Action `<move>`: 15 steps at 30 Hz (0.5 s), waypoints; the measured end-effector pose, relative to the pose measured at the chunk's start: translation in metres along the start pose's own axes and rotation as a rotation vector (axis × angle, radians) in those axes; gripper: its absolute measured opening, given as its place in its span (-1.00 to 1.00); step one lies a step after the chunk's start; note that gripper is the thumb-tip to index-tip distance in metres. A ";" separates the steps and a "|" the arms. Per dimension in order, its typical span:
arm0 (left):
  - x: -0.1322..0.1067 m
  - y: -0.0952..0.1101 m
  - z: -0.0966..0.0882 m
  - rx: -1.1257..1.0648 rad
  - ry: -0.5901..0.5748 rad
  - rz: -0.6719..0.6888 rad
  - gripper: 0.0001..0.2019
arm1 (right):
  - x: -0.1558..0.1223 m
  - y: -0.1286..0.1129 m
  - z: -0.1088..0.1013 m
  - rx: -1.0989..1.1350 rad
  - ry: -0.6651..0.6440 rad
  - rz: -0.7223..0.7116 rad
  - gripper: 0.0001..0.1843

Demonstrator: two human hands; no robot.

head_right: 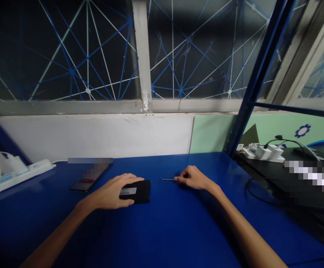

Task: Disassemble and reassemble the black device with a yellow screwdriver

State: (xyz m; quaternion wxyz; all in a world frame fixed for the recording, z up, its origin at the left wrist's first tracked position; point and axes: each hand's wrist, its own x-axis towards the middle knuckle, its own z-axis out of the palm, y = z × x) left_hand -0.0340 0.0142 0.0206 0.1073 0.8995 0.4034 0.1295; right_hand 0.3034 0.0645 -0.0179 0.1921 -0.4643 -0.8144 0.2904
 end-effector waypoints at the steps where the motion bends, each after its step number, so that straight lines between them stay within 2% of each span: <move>1: 0.000 -0.002 0.000 -0.003 0.011 -0.002 -0.39 | 0.000 -0.001 0.000 0.006 0.001 -0.005 -0.46; 7: 0.002 -0.010 0.007 0.082 0.082 -0.133 -0.38 | -0.001 -0.008 0.000 0.017 0.002 -0.002 -0.47; 11: 0.006 -0.007 0.018 0.193 0.164 -0.174 -0.38 | -0.001 -0.010 0.000 0.022 -0.007 -0.016 -0.47; 15: 0.010 0.006 0.036 0.390 0.303 -0.436 -0.34 | -0.001 -0.013 0.000 0.041 -0.010 -0.016 -0.46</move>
